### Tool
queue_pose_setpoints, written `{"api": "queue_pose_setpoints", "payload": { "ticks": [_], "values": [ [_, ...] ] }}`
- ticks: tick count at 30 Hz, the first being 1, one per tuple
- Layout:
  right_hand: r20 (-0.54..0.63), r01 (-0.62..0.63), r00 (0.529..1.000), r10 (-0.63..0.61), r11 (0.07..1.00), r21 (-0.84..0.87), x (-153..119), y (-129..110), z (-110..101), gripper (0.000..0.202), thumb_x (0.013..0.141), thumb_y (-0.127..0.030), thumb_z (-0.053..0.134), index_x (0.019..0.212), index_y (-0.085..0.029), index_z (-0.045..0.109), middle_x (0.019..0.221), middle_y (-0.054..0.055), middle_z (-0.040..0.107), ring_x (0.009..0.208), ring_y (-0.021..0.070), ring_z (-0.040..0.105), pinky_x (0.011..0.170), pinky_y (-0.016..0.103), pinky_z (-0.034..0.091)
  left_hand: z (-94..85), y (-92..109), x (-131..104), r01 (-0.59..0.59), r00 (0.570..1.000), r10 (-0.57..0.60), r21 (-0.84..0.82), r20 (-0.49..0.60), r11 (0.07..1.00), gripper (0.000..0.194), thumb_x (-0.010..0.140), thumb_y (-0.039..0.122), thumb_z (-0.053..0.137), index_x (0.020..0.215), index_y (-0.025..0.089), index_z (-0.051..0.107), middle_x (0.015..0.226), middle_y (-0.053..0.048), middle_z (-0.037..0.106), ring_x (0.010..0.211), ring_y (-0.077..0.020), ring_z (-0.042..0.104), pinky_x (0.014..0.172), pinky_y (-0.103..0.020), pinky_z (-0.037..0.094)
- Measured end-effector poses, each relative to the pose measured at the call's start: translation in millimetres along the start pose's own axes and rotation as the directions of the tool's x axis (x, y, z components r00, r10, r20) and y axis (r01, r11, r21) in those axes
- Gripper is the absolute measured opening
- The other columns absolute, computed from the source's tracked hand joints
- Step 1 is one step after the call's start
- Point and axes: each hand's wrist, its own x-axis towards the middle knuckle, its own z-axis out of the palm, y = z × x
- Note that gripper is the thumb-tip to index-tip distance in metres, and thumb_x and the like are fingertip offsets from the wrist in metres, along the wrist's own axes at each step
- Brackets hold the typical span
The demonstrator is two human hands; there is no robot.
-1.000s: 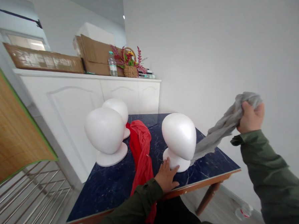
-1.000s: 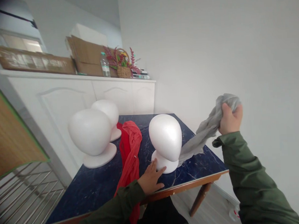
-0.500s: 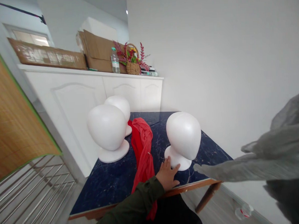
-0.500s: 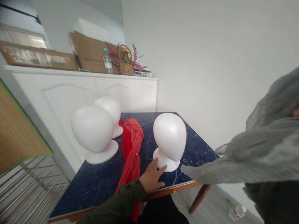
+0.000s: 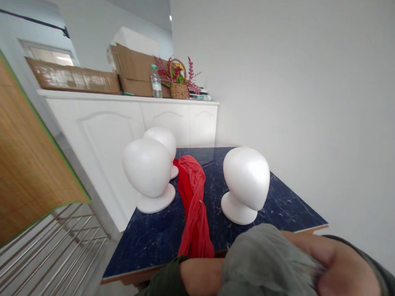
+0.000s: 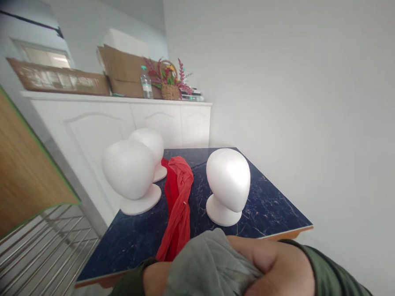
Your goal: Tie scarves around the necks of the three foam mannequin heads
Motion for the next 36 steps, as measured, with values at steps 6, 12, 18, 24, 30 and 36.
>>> {"api": "queue_pose_setpoints", "payload": {
  "ticks": [6, 12, 18, 24, 30, 36],
  "values": [
    [0.071, 0.131, 0.985, -0.159, 0.944, 0.302, 43, 31, -20, 0.041, 0.06, -0.023, 0.066, 0.096, -0.013, 0.05, 0.07, 0.004, 0.059, 0.048, 0.0077, 0.054, 0.043, 0.015, 0.043, -26.8, -13, -11, -0.013, 0.999, 0.02, -0.167, 0.043, 0.986, 0.047, 0.065, 0.057, 0.049, 0.071, 0.013, 0.064, 0.082, -0.005, 0.064, 0.087, -0.0197, 0.056, 0.087, -0.033, 0.04],
    [0.108, 0.279, 0.932, -0.346, 0.875, 0.395, 33, 32, -40, 0.018, 0.073, -0.024, 0.052, 0.087, -0.013, 0.055, 0.043, -0.005, 0.042, 0.03, 0.0001, 0.03, 0.032, 0.007, 0.03, -58.5, -6, -42, 0.146, 0.989, -0.143, 0.068, -0.046, 0.987, 0.034, 0.067, 0.034, 0.057, 0.094, 0.014, 0.058, 0.091, -0.003, 0.062, 0.083, -0.0184, 0.057, 0.074, -0.03, 0.046],
    [0.0, 0.237, 0.97, -0.242, 0.948, 0.211, 39, 44, -35, 0.051, 0.065, -0.025, 0.06, 0.112, -0.016, 0.045, 0.087, 0.006, 0.06, 0.048, 0.0066, 0.053, 0.042, 0.015, 0.041, -124.3, 19, -22, 0.596, 0.736, 0.114, 0.719, -0.667, 0.358, 0.017, 0.077, 0.014, 0.039, 0.081, 0.016, 0.055, 0.082, -0.006, 0.059, 0.081, -0.0181, 0.054, 0.079, -0.033, 0.04],
    [-0.407, 0.235, 0.745, -0.528, 0.779, -0.581, 126, 53, -47, 0.077, 0.066, -0.026, 0.06, 0.132, -0.017, 0.021, 0.136, 0.008, 0.026, 0.124, 0.0203, 0.024, 0.103, 0.038, 0.018, -231.8, 49, 54, 0.613, 0.495, 0.535, 0.711, -0.685, 0.343, 0.024, 0.08, 0.013, 0.034, 0.098, 0.011, 0.049, 0.1, -0.009, 0.053, 0.097, -0.017, 0.046, 0.087, -0.031, 0.035],
    [-0.427, 0.068, 0.805, -0.412, 0.779, -0.624, 217, 98, -86, 0.073, 0.069, -0.038, 0.054, 0.13, -0.007, 0.027, 0.134, 0.014, 0.028, 0.124, 0.0221, 0.025, 0.103, 0.035, 0.019, -262.7, 0, 83, 0.813, 0.426, 0.252, 0.49, -0.869, 0.314, 0.037, 0.079, 0.005, 0.032, 0.115, 0.002, 0.039, 0.131, -0.024, 0.024, 0.115, -0.0267, 0.035, 0.092, -0.042, 0.029],
    [-0.359, -0.014, 0.872, -0.333, 0.716, -0.698, 185, 157, -106, 0.049, 0.072, -0.035, 0.051, 0.115, -0.011, 0.05, 0.117, 0.011, 0.05, 0.109, 0.0226, 0.045, 0.095, 0.036, 0.032, -202.8, -70, 56, 0.806, 0.522, 0.107, 0.531, -0.846, 0.261, 0.04, 0.071, 0.005, 0.041, 0.111, 0.003, 0.044, 0.124, -0.023, 0.039, 0.113, -0.0285, 0.039, 0.092, -0.042, 0.032]
  ]
}}
